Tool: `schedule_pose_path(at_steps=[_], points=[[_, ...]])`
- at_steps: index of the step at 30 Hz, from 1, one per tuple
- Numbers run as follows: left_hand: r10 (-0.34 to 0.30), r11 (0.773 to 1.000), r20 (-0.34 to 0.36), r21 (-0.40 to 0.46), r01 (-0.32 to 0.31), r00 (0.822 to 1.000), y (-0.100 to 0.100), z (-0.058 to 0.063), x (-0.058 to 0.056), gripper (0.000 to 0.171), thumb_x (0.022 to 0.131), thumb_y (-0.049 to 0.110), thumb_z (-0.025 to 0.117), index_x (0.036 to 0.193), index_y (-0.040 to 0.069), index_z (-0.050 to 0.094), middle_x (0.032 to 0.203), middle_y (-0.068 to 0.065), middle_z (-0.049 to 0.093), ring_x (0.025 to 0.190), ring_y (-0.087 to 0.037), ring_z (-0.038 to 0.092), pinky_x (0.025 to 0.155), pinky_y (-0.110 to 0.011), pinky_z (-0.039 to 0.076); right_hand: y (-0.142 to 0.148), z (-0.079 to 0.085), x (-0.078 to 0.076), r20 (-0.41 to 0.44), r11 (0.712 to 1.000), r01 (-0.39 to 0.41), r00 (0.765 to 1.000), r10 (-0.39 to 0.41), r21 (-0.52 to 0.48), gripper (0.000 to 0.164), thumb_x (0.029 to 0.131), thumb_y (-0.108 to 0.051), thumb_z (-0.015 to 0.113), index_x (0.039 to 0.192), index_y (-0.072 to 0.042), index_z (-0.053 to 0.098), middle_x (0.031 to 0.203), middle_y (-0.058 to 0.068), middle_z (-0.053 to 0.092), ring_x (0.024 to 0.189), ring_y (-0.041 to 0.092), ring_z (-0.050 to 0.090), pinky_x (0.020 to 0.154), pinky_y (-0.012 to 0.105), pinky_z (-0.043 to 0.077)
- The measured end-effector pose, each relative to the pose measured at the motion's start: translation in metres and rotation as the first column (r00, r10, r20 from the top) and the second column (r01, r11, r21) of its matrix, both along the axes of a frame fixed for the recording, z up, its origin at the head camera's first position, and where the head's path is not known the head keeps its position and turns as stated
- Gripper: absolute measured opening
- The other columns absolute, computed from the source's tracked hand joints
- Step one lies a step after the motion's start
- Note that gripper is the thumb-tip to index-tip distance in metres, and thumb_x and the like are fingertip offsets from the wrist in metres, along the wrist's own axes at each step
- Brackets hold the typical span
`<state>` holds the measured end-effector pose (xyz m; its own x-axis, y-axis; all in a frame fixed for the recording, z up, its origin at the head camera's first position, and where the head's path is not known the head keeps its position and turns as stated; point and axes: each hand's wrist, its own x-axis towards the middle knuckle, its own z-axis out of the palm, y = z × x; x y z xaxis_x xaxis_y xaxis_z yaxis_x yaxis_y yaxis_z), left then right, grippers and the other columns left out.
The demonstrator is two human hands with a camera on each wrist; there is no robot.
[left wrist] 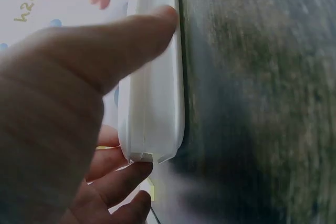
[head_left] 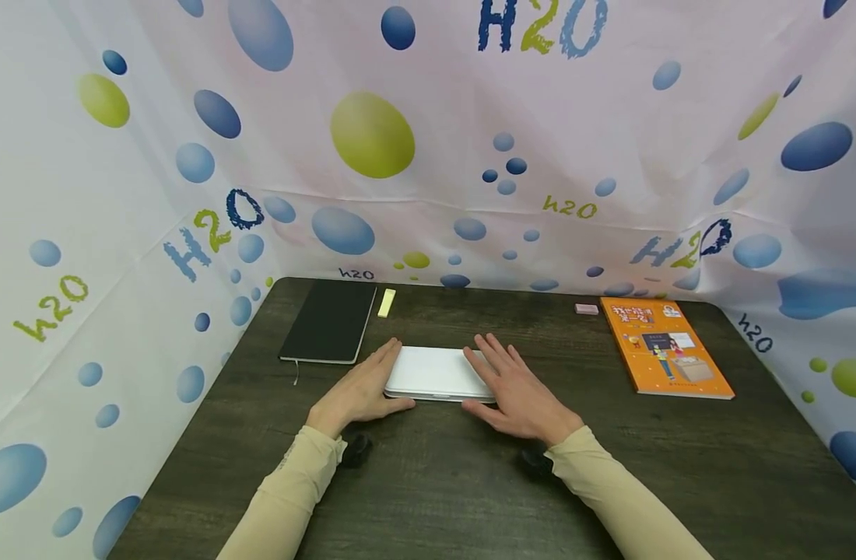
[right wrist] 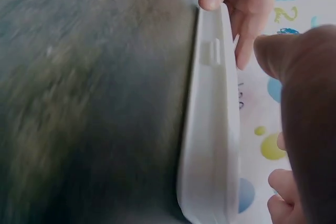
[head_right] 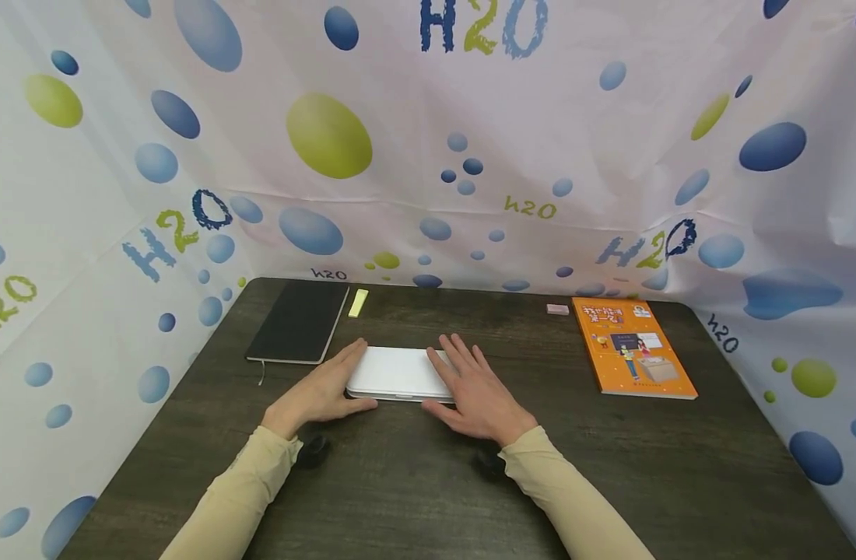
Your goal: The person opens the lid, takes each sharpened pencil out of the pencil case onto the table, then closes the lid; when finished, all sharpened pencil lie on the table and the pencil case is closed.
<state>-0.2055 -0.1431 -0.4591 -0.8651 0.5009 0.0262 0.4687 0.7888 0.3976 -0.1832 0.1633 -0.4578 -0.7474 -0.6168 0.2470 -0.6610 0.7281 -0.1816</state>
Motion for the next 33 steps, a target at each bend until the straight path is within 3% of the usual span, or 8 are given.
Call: schedule_pose_path(at_steps=[9, 13, 19, 26, 33], points=[[-0.008, 0.999, -0.030, 0.054, 0.010, 1.000, 0.000, -0.008, -0.005, 0.092, 0.087, 0.045, 0.075, 0.154, -0.001, 0.030, 0.156, -0.019, 0.032, 0.141, -0.032, 0.038, 0.112, -0.045, 0.037, -0.012, -0.015, -0.010, 0.009, 0.999, -0.020, 1.000, 0.020, 0.026, 0.079, 0.096, -0.059, 0.055, 0.155, -0.011, 0.036, 0.159, 0.021, 0.030, 0.148, 0.037, 0.024, 0.116, 0.059, 0.023], [-0.013, 0.996, -0.055, 0.085, 0.018, 0.998, -0.002, -0.013, -0.008, 0.090, 0.086, 0.044, 0.076, 0.153, 0.001, 0.033, 0.151, -0.016, 0.039, 0.136, -0.029, 0.042, 0.111, -0.041, 0.038, -0.014, -0.015, -0.013, 0.013, 0.999, -0.021, 1.000, 0.020, 0.034, 0.076, 0.095, -0.059, 0.056, 0.153, -0.012, 0.041, 0.157, 0.021, 0.033, 0.146, 0.037, 0.028, 0.116, 0.059, 0.024], [-0.021, 0.993, -0.055, 0.117, 0.028, 0.998, -0.004, -0.015, -0.011, 0.090, 0.085, 0.042, 0.079, 0.152, 0.000, 0.035, 0.150, -0.018, 0.041, 0.134, -0.033, 0.043, 0.109, -0.046, 0.039, -0.015, -0.011, -0.018, -0.005, 0.995, -0.047, 0.999, 0.047, 0.091, 0.072, 0.095, -0.056, 0.059, 0.151, -0.012, 0.045, 0.154, 0.026, 0.036, 0.142, 0.040, 0.035, 0.112, 0.059, 0.032], [-0.019, 0.993, -0.054, 0.119, 0.025, 0.998, -0.008, -0.016, -0.014, 0.094, 0.082, 0.047, 0.080, 0.152, 0.002, 0.036, 0.148, -0.016, 0.044, 0.131, -0.032, 0.044, 0.107, -0.047, 0.040, -0.014, -0.005, -0.025, -0.064, 0.981, -0.092, 0.992, 0.104, 0.172, 0.068, 0.096, -0.051, 0.061, 0.150, -0.014, 0.046, 0.146, 0.023, 0.045, 0.131, 0.038, 0.046, 0.103, 0.056, 0.040], [-0.044, 0.990, -0.066, 0.133, 0.053, 0.997, -0.012, -0.018, -0.017, 0.096, 0.081, 0.050, 0.079, 0.152, 0.003, 0.036, 0.149, -0.014, 0.044, 0.130, -0.030, 0.045, 0.106, -0.046, 0.041, -0.010, -0.002, -0.032, -0.109, 0.955, -0.180, 0.972, 0.210, 0.237, 0.062, 0.101, -0.050, 0.051, 0.150, -0.012, 0.046, 0.134, 0.021, 0.047, 0.118, 0.036, 0.049, 0.100, 0.051, 0.044]])
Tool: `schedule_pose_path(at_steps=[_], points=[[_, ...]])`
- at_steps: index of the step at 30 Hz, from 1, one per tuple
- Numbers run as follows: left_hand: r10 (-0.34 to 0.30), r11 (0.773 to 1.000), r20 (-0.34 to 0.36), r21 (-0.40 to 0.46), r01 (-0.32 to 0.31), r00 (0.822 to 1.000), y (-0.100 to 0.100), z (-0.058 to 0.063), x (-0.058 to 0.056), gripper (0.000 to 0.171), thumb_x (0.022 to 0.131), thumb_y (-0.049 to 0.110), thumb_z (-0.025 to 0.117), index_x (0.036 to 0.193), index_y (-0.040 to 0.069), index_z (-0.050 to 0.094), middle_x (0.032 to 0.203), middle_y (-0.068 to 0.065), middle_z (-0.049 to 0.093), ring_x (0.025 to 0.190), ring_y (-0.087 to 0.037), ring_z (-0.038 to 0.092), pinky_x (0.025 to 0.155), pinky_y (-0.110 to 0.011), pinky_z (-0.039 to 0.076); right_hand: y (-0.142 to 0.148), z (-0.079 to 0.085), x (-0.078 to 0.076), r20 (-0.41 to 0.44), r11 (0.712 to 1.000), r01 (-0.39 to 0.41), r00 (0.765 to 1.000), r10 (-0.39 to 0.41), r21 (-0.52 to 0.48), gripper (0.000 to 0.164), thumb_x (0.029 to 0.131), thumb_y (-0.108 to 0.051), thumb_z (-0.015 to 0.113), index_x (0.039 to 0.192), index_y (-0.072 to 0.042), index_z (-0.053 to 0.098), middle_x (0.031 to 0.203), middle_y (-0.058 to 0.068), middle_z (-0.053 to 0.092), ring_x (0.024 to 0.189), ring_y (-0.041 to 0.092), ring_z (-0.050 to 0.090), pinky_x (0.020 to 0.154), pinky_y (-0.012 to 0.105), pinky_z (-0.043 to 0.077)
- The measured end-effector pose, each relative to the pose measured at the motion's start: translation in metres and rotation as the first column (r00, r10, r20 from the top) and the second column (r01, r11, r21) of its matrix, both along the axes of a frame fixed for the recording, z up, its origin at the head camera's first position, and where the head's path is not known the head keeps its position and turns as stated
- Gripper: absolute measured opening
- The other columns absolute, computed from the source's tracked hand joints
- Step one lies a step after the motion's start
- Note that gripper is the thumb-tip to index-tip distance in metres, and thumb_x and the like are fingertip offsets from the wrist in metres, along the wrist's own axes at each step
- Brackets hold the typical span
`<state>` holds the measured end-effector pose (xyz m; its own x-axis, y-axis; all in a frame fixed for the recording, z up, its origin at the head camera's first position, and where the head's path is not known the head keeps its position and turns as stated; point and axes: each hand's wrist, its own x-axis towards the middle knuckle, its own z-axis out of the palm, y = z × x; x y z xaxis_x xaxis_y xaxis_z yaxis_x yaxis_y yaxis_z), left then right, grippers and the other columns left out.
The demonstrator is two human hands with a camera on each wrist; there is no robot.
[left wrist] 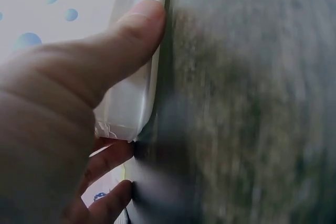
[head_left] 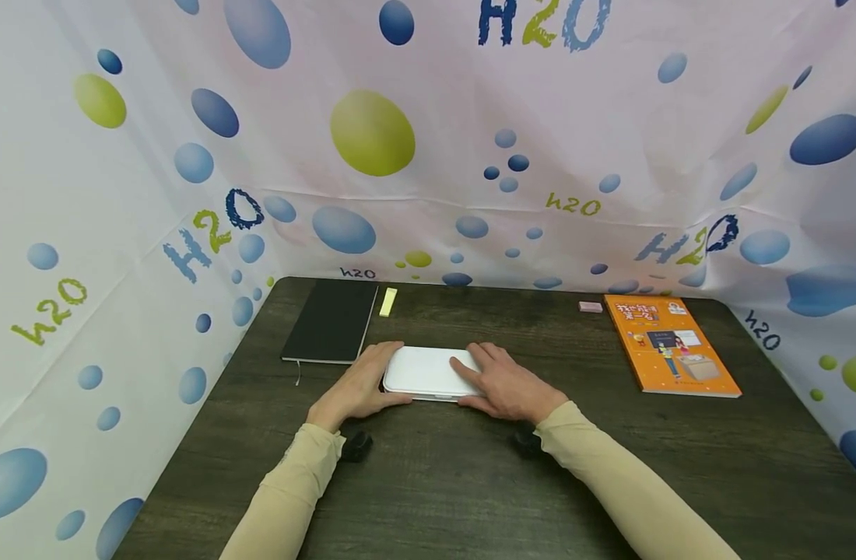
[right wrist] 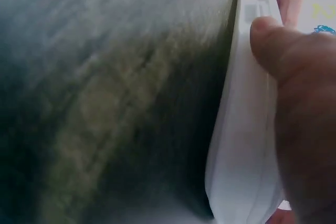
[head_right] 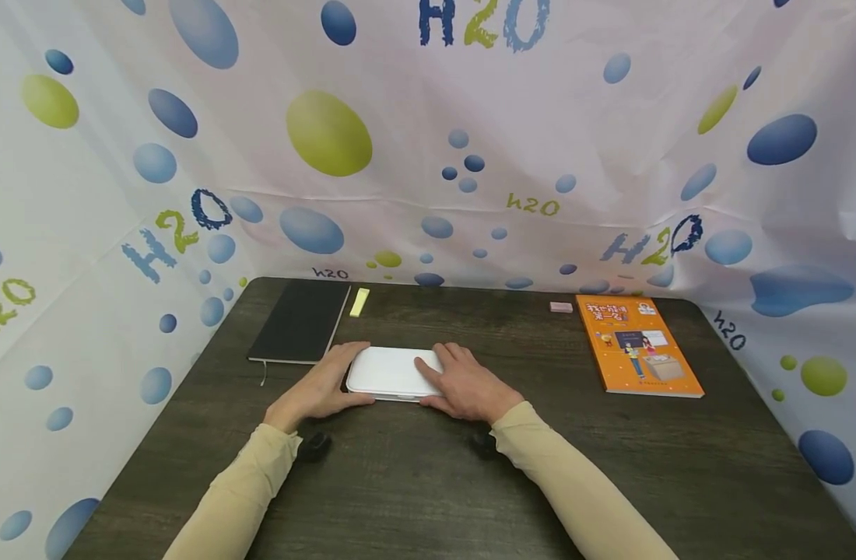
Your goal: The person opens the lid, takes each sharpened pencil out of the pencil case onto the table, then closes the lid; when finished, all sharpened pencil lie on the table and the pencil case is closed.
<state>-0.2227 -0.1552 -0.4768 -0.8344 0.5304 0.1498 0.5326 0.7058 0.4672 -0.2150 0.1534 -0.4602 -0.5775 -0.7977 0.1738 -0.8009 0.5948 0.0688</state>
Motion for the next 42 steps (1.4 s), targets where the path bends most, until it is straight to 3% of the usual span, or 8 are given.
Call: schedule_pose_path(at_steps=[6, 13, 25, 31, 35, 37, 39, 42], points=[[0.000, 1.000, 0.007, 0.031, -0.001, 1.000, -0.004, 0.006, 0.002, 0.098, 0.080, 0.043, 0.084, 0.153, 0.002, 0.034, 0.148, -0.016, 0.044, 0.130, -0.031, 0.045, 0.106, -0.048, 0.041, 0.004, 0.012, -0.008, 0.101, 0.996, -0.046, 0.993, 0.054, -0.073, 0.057, 0.104, -0.047, 0.047, 0.151, -0.015, 0.045, 0.132, 0.014, 0.055, 0.112, 0.027, 0.052, 0.096, 0.045, 0.048], [0.016, 0.999, 0.027, 0.032, -0.016, 1.000, -0.004, 0.007, 0.002, 0.099, 0.078, 0.044, 0.085, 0.152, 0.002, 0.035, 0.144, -0.016, 0.046, 0.126, -0.031, 0.047, 0.103, -0.048, 0.043, 0.006, 0.018, -0.013, 0.231, 0.994, -0.021, 0.972, 0.045, -0.105, 0.059, 0.104, -0.051, 0.045, 0.153, -0.018, 0.044, 0.140, 0.015, 0.054, 0.122, 0.030, 0.052, 0.100, 0.047, 0.047], [0.062, 0.993, 0.154, 0.087, -0.076, 0.986, -0.003, 0.004, 0.003, 0.089, 0.086, 0.045, 0.077, 0.155, 0.008, 0.034, 0.150, -0.015, 0.042, 0.134, -0.034, 0.044, 0.107, -0.053, 0.040, 0.010, 0.018, -0.017, 0.314, 0.990, 0.026, 0.949, 0.019, -0.138, 0.061, 0.100, -0.056, 0.048, 0.150, -0.020, 0.048, 0.143, 0.012, 0.054, 0.129, 0.029, 0.051, 0.104, 0.049, 0.045], [0.082, 0.990, 0.197, 0.097, -0.102, 0.977, -0.003, 0.005, 0.005, 0.093, 0.085, 0.045, 0.078, 0.157, 0.010, 0.029, 0.158, -0.013, 0.033, 0.143, -0.036, 0.034, 0.111, -0.056, 0.034, 0.019, 0.025, -0.023, 0.362, 0.968, 0.019, 0.929, 0.076, -0.251, 0.053, 0.102, -0.049, 0.051, 0.143, -0.016, 0.057, 0.138, 0.003, 0.059, 0.127, 0.021, 0.056, 0.104, 0.044, 0.047], [0.121, 0.984, 0.226, 0.099, -0.147, 0.967, -0.003, 0.007, 0.005, 0.098, 0.084, 0.045, 0.079, 0.159, 0.012, 0.024, 0.159, -0.013, 0.032, 0.143, -0.037, 0.033, 0.110, -0.058, 0.034, 0.027, 0.034, -0.027, 0.387, 0.946, 0.047, 0.918, 0.086, -0.322, 0.046, 0.104, -0.042, 0.051, 0.139, -0.015, 0.061, 0.134, -0.002, 0.063, 0.115, 0.010, 0.063, 0.097, 0.040, 0.052], [0.131, 0.982, 0.229, 0.106, -0.158, 0.965, -0.003, 0.007, 0.004, 0.100, 0.083, 0.043, 0.080, 0.159, 0.011, 0.023, 0.155, -0.014, 0.037, 0.141, -0.036, 0.037, 0.109, -0.058, 0.036, 0.031, 0.037, -0.028, 0.393, 0.933, 0.075, 0.916, 0.075, -0.353, 0.042, 0.104, -0.038, 0.052, 0.138, -0.015, 0.062, 0.132, -0.003, 0.064, 0.095, 0.005, 0.066, 0.088, 0.036, 0.055], [0.130, 0.980, 0.225, 0.116, -0.159, 0.966, -0.002, 0.007, 0.004, 0.101, 0.083, 0.041, 0.081, 0.158, 0.010, 0.022, 0.149, -0.014, 0.044, 0.137, -0.035, 0.041, 0.108, -0.056, 0.038, 0.034, 0.038, -0.029, 0.387, 0.917, 0.101, 0.920, 0.062, -0.385, 0.039, 0.105, -0.034, 0.052, 0.137, -0.015, 0.063, 0.129, -0.003, 0.066, 0.070, 0.001, 0.059, 0.076, 0.032, 0.054], [0.116, 0.980, 0.214, 0.134, -0.147, 0.970, -0.002, 0.005, 0.002, 0.103, 0.082, 0.039, 0.083, 0.158, 0.009, 0.020, 0.143, -0.013, 0.049, 0.134, -0.032, 0.046, 0.108, -0.053, 0.039, 0.039, 0.037, -0.032, 0.371, 0.888, 0.123, 0.927, 0.057, -0.444, 0.037, 0.105, -0.028, 0.053, 0.138, -0.014, 0.062, 0.116, 0.000, 0.071, 0.054, 0.003, 0.041, 0.064, 0.030, 0.046]])
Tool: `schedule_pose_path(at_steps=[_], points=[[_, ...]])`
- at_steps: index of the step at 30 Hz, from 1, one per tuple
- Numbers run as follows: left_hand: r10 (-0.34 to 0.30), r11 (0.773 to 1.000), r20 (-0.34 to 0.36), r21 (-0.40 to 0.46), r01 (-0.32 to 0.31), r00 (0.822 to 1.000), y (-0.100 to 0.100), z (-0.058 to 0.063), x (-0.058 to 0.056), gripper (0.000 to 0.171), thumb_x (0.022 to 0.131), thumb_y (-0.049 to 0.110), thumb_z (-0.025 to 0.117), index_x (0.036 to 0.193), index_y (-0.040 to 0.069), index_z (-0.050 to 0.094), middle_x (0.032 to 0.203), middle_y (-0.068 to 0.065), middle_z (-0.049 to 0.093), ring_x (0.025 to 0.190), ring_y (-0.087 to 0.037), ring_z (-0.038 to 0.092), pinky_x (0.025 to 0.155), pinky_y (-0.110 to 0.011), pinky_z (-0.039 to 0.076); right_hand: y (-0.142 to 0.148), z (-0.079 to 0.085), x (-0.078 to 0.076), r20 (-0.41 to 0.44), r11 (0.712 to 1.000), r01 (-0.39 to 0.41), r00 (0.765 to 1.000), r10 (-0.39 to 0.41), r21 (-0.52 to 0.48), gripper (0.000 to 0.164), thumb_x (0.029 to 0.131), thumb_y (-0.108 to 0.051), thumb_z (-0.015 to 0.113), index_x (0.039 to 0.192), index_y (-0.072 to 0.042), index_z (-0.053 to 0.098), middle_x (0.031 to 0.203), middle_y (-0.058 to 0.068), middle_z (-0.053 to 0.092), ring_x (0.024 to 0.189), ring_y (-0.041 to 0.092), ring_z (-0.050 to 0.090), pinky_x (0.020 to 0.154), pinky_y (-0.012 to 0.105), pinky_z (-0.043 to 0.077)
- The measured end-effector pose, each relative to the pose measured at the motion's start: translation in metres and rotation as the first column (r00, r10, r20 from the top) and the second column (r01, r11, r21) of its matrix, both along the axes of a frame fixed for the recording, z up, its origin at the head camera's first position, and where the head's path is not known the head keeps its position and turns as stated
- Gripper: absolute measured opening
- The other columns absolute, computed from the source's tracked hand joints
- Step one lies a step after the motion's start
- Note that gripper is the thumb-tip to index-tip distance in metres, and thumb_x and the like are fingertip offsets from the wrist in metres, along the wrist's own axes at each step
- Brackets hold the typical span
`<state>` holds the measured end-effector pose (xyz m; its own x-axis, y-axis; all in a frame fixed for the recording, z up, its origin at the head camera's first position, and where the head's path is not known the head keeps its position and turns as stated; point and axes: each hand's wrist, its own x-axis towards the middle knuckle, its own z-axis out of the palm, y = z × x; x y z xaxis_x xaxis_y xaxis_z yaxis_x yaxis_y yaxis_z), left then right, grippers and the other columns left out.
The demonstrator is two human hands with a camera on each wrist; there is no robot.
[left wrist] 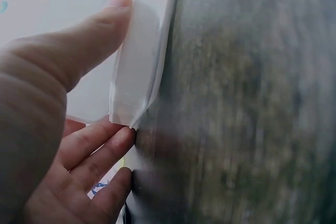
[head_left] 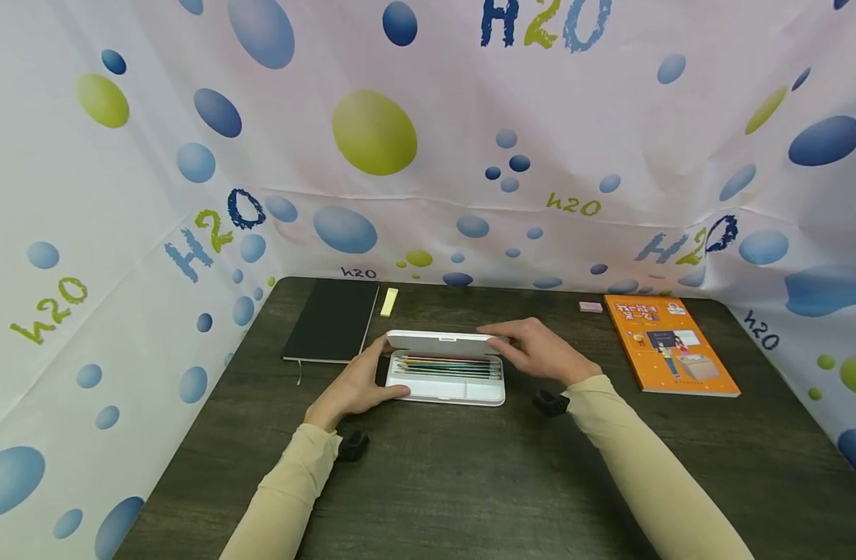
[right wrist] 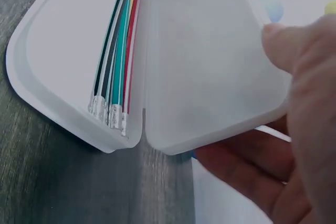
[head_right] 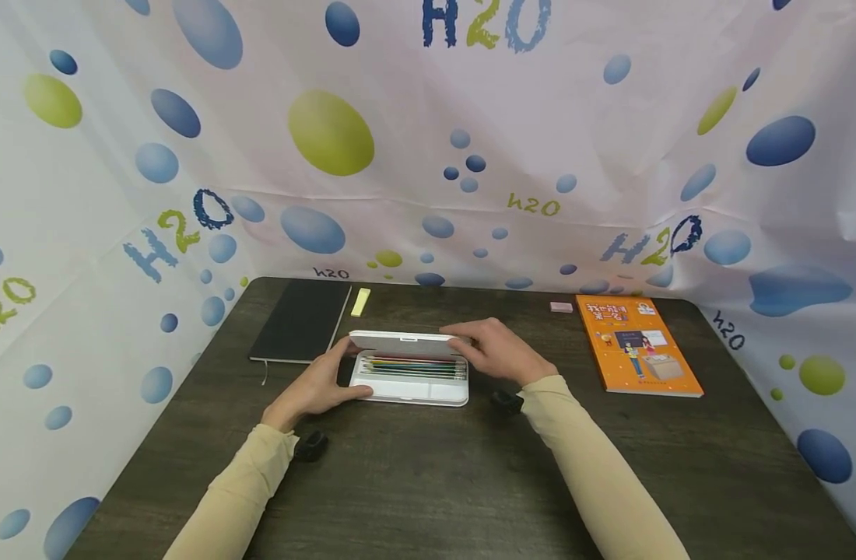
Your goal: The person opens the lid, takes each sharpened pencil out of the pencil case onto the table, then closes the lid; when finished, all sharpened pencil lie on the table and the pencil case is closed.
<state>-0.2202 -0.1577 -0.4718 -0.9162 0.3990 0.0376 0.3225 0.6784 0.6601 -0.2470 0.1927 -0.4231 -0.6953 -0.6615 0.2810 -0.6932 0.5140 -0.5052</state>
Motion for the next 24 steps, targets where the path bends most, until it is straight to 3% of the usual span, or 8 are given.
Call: schedule_pose_path(at_steps=[5, 13, 20, 24], points=[[-0.014, 1.000, -0.021, 0.022, 0.014, 1.000, 0.000, -0.001, -0.001, 0.111, 0.081, 0.036, 0.084, 0.160, 0.011, 0.010, 0.143, -0.012, 0.050, 0.133, -0.032, 0.046, 0.109, -0.054, 0.038, 0.002, -0.004, -0.006, -0.089, 0.989, 0.033, 0.995, -0.047, -0.144, 0.036, 0.102, -0.017, 0.059, 0.137, -0.011, 0.062, 0.098, 0.004, 0.072, 0.058, 0.006, 0.047, 0.058, 0.027, 0.046], [-0.041, 0.998, -0.038, 0.045, 0.042, 0.998, 0.000, -0.003, -0.003, 0.118, 0.081, 0.032, 0.085, 0.161, 0.017, 0.001, 0.143, -0.010, 0.051, 0.134, -0.030, 0.046, 0.111, -0.053, 0.036, 0.001, -0.014, -0.017, -0.204, 0.953, 0.066, 0.970, -0.130, -0.294, 0.027, 0.096, -0.002, 0.065, 0.119, -0.011, 0.074, 0.103, 0.001, 0.073, 0.067, 0.009, 0.059, 0.057, 0.022, 0.049], [-0.031, 0.999, -0.038, 0.039, 0.033, 0.999, 0.000, -0.002, -0.003, 0.118, 0.080, 0.034, 0.085, 0.161, 0.016, 0.002, 0.145, -0.009, 0.051, 0.136, -0.029, 0.044, 0.112, -0.052, 0.034, 0.002, -0.018, -0.023, -0.193, 0.942, 0.079, 0.970, -0.148, -0.327, 0.028, 0.095, 0.001, 0.064, 0.119, -0.011, 0.074, 0.106, 0.004, 0.073, 0.076, 0.018, 0.068, 0.061, 0.022, 0.053], [-0.023, 0.999, -0.032, 0.040, 0.024, 0.999, -0.001, -0.002, -0.002, 0.117, 0.080, 0.035, 0.085, 0.161, 0.012, 0.004, 0.145, -0.009, 0.050, 0.137, -0.029, 0.043, 0.112, -0.053, 0.034, 0.002, -0.019, -0.026, -0.172, 0.939, 0.108, 0.970, -0.171, -0.327, 0.028, 0.096, 0.000, 0.064, 0.119, -0.011, 0.074, 0.107, 0.003, 0.073, 0.074, 0.018, 0.066, 0.060, 0.025, 0.053]])
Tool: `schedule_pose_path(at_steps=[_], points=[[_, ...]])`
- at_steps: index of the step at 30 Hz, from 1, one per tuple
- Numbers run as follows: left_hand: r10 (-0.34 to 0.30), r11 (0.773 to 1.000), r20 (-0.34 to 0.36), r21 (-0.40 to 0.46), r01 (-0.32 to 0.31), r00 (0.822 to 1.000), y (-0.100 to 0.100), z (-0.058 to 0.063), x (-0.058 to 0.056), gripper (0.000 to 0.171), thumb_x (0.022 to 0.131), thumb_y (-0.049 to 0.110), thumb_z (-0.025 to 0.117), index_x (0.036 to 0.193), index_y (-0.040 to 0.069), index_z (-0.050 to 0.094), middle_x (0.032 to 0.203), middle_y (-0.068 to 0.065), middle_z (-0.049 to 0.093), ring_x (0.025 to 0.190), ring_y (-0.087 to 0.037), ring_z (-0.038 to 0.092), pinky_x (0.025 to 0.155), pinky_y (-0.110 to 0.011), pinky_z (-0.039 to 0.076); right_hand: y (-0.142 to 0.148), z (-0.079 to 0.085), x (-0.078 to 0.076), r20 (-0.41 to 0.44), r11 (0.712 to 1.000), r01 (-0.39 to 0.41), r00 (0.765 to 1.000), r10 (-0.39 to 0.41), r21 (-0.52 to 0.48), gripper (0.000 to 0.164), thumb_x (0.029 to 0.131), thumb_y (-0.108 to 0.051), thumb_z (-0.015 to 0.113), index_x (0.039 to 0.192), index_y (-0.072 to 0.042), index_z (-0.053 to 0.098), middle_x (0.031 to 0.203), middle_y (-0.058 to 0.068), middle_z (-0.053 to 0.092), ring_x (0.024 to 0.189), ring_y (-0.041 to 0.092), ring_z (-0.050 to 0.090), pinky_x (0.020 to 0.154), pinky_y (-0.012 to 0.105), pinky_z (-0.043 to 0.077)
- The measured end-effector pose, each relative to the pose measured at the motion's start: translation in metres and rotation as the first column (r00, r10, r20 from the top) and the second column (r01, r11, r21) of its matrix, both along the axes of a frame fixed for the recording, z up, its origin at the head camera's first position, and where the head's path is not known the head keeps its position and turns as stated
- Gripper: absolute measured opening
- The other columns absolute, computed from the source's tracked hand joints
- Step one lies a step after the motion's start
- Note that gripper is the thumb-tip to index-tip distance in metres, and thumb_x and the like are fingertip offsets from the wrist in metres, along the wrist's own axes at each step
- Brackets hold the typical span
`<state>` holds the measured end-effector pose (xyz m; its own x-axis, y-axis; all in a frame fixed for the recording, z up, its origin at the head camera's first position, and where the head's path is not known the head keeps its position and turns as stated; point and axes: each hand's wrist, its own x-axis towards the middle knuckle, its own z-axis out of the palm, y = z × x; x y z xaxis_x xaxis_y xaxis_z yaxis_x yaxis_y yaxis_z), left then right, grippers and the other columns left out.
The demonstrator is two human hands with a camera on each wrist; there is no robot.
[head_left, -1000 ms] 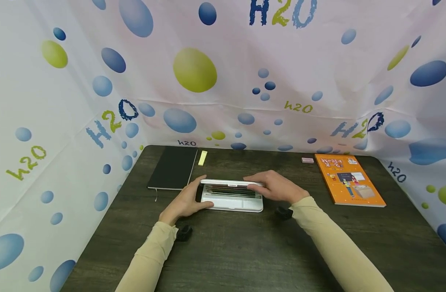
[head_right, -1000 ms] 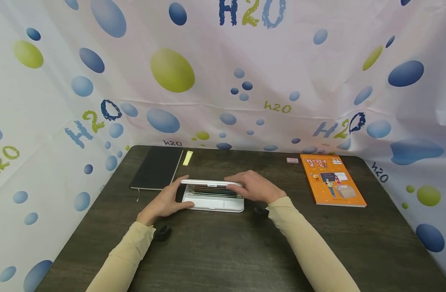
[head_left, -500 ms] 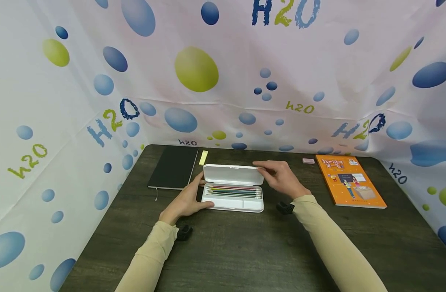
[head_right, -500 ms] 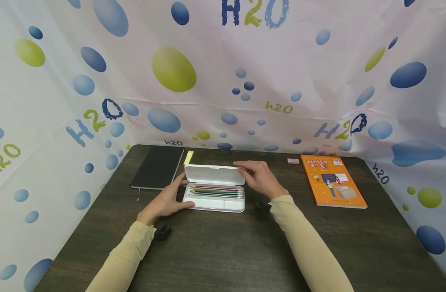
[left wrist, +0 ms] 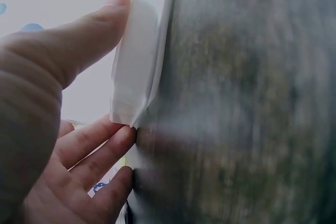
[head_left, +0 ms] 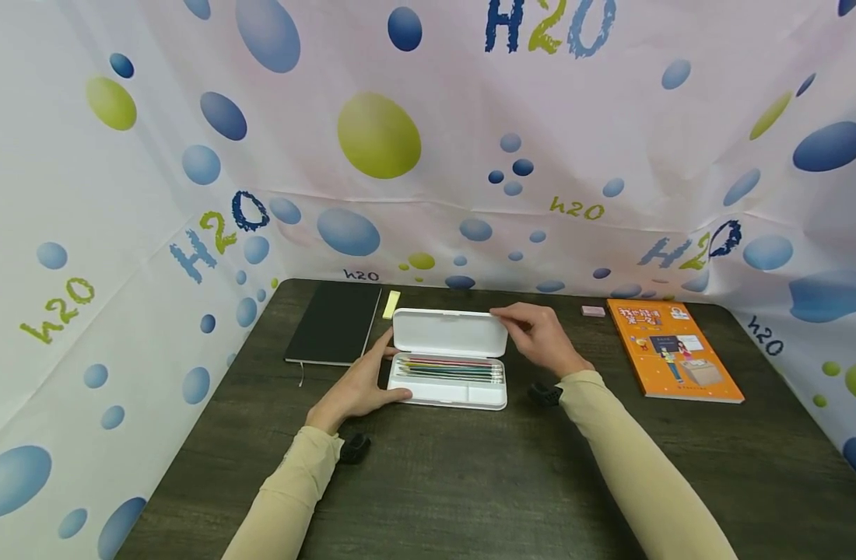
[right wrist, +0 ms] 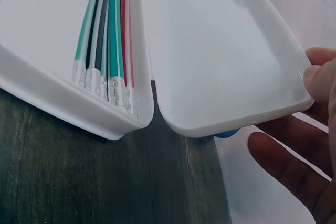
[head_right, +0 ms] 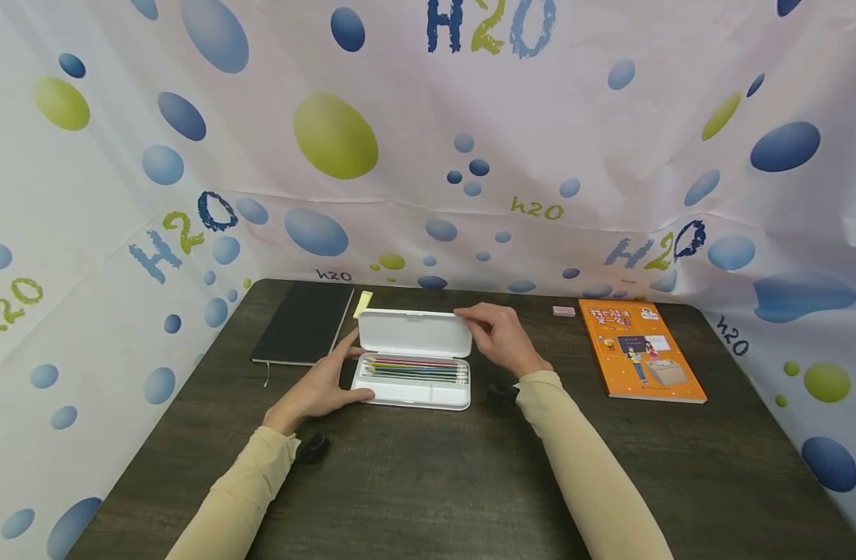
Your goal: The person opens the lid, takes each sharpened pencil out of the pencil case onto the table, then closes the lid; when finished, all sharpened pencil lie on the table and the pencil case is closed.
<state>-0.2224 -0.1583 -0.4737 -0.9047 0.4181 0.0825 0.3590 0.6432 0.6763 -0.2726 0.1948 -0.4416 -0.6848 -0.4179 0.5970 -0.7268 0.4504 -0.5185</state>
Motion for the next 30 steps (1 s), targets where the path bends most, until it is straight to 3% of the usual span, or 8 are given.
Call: schedule_pose_path(at_steps=[10, 14, 17, 21, 23, 30], points=[[-0.014, 1.000, -0.013, -0.023, 0.014, 1.000, 0.000, 0.001, 0.001, 0.113, 0.081, 0.036, 0.084, 0.161, 0.009, 0.009, 0.146, -0.010, 0.050, 0.137, -0.030, 0.043, 0.112, -0.053, 0.034, 0.001, -0.016, -0.010, 0.154, 0.993, 0.111, 0.981, -0.114, 0.030, 0.034, 0.096, -0.003, 0.063, 0.130, -0.008, 0.068, 0.099, 0.004, 0.070, 0.063, 0.015, 0.049, 0.053, 0.029, 0.043], [-0.031, 0.997, -0.037, -0.077, 0.028, 0.999, -0.001, 0.003, 0.001, 0.105, 0.082, 0.040, 0.082, 0.160, 0.008, 0.018, 0.153, -0.015, 0.040, 0.140, -0.033, 0.038, 0.111, -0.053, 0.036, -0.001, -0.023, -0.013, 0.202, 0.989, 0.132, 0.969, -0.142, 0.064, 0.039, 0.097, -0.004, 0.063, 0.135, -0.006, 0.063, 0.088, 0.005, 0.065, 0.061, 0.017, 0.048, 0.054, 0.031, 0.042], [-0.061, 0.990, -0.062, -0.133, 0.052, 0.996, -0.002, 0.004, 0.002, 0.098, 0.085, 0.043, 0.079, 0.158, 0.007, 0.025, 0.161, -0.017, 0.024, 0.146, -0.036, 0.028, 0.111, -0.055, 0.035, -0.003, -0.027, -0.015, 0.201, 0.986, 0.140, 0.967, -0.155, 0.087, 0.041, 0.097, -0.004, 0.062, 0.137, -0.003, 0.060, 0.093, 0.008, 0.065, 0.065, 0.016, 0.051, 0.058, 0.032, 0.045], [-0.112, 0.979, -0.069, -0.180, 0.098, 0.991, -0.003, 0.006, 0.003, 0.092, 0.090, 0.045, 0.073, 0.158, 0.006, 0.025, 0.166, -0.013, 0.007, 0.150, -0.038, 0.013, 0.115, -0.057, 0.028, -0.006, -0.031, -0.015, 0.201, 0.982, 0.160, 0.963, -0.177, 0.101, 0.043, 0.096, -0.004, 0.062, 0.139, -0.005, 0.058, 0.112, 0.012, 0.063, 0.073, 0.016, 0.058, 0.062, 0.033, 0.050], [-0.133, 0.973, -0.071, -0.197, 0.116, 0.989, -0.003, 0.006, 0.004, 0.091, 0.091, 0.046, 0.070, 0.158, 0.005, 0.024, 0.167, -0.011, 0.003, 0.151, -0.039, 0.009, 0.116, -0.058, 0.024, -0.007, -0.031, -0.013, 0.207, 0.980, 0.168, 0.960, -0.187, 0.108, 0.044, 0.097, -0.005, 0.062, 0.141, -0.006, 0.057, 0.120, 0.012, 0.061, 0.076, 0.016, 0.059, 0.064, 0.034, 0.052], [-0.159, 0.960, -0.102, -0.250, 0.130, 0.982, -0.002, 0.003, 0.003, 0.084, 0.094, 0.047, 0.064, 0.157, 0.005, 0.028, 0.167, -0.011, 0.006, 0.150, -0.043, 0.006, 0.116, -0.060, 0.023, -0.008, -0.036, -0.012, 0.185, 0.973, 0.176, 0.962, -0.203, 0.153, 0.045, 0.097, -0.005, 0.061, 0.141, 0.001, 0.054, 0.120, 0.013, 0.060, 0.078, 0.018, 0.055, 0.064, 0.035, 0.049]])
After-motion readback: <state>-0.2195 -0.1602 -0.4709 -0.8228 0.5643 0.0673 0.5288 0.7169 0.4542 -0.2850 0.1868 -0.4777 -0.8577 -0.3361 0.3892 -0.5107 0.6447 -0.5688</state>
